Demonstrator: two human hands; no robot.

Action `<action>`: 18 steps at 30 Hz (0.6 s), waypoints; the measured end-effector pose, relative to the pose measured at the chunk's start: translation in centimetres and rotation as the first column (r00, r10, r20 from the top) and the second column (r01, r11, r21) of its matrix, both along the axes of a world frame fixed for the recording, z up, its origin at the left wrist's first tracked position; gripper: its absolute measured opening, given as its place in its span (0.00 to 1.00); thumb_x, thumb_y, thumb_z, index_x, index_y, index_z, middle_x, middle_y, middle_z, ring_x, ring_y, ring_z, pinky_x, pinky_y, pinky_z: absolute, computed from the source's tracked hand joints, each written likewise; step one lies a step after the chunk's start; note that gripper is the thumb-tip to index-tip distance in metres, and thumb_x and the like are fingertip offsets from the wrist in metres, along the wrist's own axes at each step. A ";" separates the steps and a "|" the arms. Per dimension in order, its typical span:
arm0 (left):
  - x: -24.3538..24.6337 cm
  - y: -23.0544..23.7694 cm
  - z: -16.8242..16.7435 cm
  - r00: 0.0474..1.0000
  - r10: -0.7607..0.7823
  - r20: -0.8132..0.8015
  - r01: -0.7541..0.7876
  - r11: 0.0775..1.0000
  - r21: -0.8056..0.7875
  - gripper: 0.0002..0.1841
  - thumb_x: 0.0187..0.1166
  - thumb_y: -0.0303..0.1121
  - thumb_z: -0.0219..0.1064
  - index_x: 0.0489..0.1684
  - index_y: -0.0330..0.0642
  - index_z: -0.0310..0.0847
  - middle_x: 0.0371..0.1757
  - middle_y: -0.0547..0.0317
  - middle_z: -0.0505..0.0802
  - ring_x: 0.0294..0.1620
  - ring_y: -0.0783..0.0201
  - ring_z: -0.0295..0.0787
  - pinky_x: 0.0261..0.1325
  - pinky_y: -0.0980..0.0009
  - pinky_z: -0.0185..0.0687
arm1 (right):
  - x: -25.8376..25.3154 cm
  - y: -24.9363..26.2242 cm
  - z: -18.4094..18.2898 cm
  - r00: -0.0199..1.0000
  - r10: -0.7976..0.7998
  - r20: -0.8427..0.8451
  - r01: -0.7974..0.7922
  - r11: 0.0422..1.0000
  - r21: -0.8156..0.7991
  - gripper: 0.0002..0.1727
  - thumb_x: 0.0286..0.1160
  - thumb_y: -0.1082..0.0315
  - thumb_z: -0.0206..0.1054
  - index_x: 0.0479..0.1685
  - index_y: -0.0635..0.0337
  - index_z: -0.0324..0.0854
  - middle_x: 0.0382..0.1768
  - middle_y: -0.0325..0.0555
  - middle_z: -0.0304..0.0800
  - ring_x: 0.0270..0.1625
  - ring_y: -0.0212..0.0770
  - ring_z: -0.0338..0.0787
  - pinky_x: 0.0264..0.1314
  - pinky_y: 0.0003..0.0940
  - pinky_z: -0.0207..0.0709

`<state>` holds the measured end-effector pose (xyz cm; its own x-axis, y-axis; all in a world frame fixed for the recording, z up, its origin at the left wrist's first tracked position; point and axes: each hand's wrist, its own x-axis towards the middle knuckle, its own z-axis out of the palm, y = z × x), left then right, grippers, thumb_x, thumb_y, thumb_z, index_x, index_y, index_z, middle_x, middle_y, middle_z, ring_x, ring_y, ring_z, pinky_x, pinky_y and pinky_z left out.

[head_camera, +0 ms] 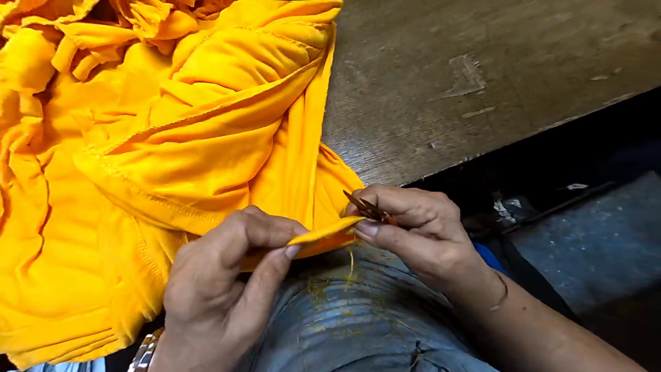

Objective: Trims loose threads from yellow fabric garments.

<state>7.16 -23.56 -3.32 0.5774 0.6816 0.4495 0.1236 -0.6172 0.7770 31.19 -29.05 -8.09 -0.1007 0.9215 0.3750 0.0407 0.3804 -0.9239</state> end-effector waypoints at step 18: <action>1.3 -1.2 0.6 0.971 0.229 0.073 -0.159 0.838 -0.523 0.19 0.77 0.23 0.67 0.67 0.38 0.77 0.32 0.57 0.94 0.27 0.70 0.90 0.31 0.79 0.87 | -1.2 -2.8 1.0 0.612 -0.479 0.630 0.204 0.865 0.459 0.21 0.89 0.59 0.54 0.49 0.65 0.90 0.31 0.43 0.82 0.33 0.38 0.80 0.28 0.29 0.69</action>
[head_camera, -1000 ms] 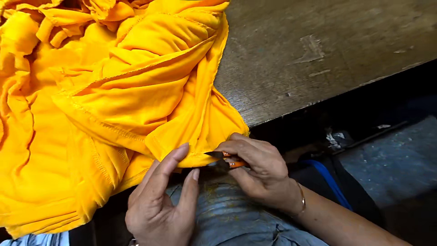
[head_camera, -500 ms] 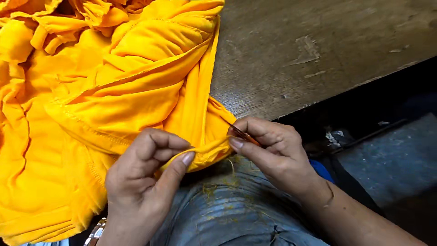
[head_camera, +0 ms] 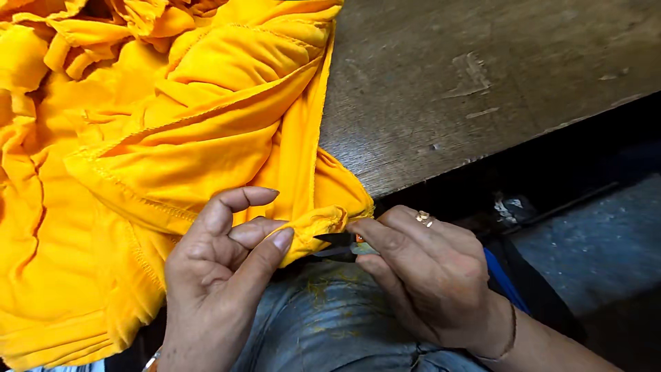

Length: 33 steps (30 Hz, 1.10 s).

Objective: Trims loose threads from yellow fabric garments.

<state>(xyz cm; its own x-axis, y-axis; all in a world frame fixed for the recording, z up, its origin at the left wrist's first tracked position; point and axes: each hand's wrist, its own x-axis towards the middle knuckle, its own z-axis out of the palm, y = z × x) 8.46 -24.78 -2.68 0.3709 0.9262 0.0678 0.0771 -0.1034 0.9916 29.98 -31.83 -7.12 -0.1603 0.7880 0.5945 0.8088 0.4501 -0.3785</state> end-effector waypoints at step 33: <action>0.3 -0.5 -0.3 0.999 -0.031 -0.037 0.030 0.999 -0.020 0.23 0.74 0.22 0.69 0.70 0.39 0.75 0.35 0.55 0.95 0.31 0.66 0.94 0.34 0.76 0.90 | 0.9 0.4 -0.2 0.998 0.063 -0.012 -0.064 0.998 -0.010 0.20 0.89 0.61 0.53 0.43 0.65 0.90 0.28 0.43 0.82 0.31 0.37 0.80 0.28 0.29 0.69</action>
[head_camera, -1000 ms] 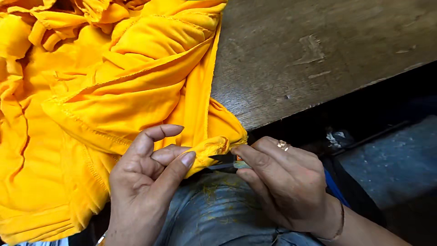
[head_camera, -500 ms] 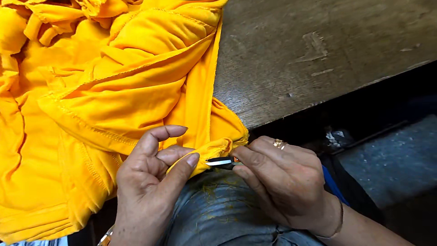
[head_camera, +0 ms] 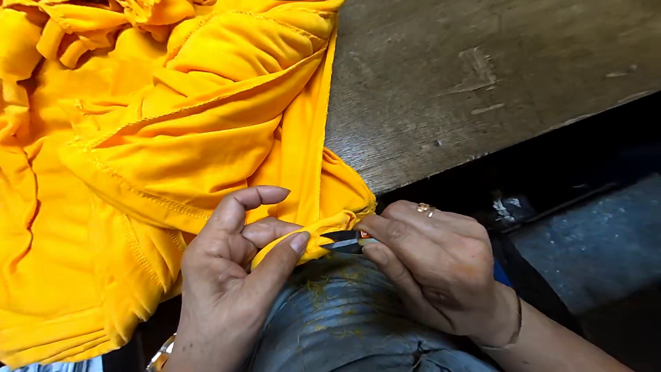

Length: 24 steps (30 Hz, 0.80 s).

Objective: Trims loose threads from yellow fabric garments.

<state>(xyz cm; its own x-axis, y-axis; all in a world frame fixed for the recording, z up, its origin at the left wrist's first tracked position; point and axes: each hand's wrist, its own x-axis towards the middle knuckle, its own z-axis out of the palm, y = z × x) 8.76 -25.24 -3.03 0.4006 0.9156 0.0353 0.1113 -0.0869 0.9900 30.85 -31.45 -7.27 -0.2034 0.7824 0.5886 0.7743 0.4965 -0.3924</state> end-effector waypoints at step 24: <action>-0.5 1.0 0.0 0.995 -0.082 -0.061 0.084 0.996 0.029 0.25 0.77 0.23 0.63 0.76 0.40 0.73 0.35 0.58 0.95 0.29 0.68 0.91 0.32 0.78 0.88 | -0.7 1.1 -1.4 0.798 -0.006 -0.603 -0.208 0.935 -0.286 0.18 0.73 0.56 0.75 0.50 0.60 0.84 0.29 0.28 0.78 0.26 0.18 0.70 0.24 0.11 0.63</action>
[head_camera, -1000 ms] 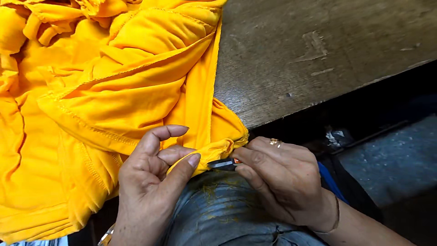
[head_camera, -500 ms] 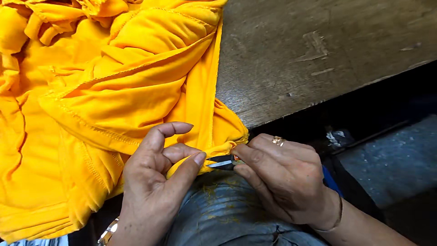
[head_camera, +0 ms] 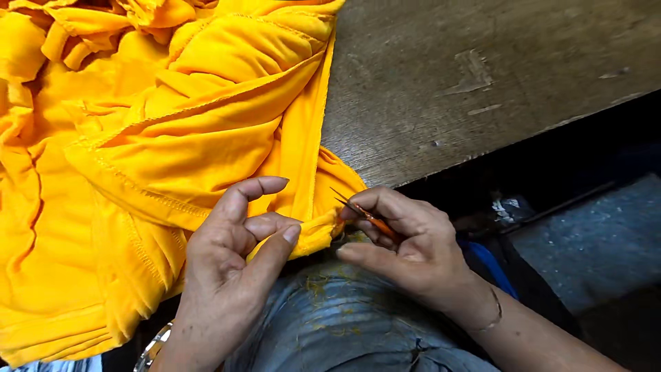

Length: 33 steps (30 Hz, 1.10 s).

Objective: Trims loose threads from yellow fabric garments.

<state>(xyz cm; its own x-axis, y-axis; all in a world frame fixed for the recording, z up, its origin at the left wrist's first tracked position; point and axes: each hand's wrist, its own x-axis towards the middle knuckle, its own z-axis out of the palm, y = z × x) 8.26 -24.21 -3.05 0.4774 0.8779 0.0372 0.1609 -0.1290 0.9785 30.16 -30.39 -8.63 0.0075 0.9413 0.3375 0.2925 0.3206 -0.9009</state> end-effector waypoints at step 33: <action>-1.6 1.5 0.2 0.989 -0.081 -0.126 0.096 0.988 0.121 0.28 0.79 0.24 0.62 0.83 0.41 0.70 0.35 0.64 0.95 0.27 0.72 0.89 0.31 0.81 0.85 | 0.0 1.7 1.1 0.883 0.197 -0.425 -0.213 0.977 0.009 0.04 0.81 0.75 0.63 0.41 0.65 0.83 0.28 0.38 0.80 0.26 0.24 0.75 0.27 0.17 0.70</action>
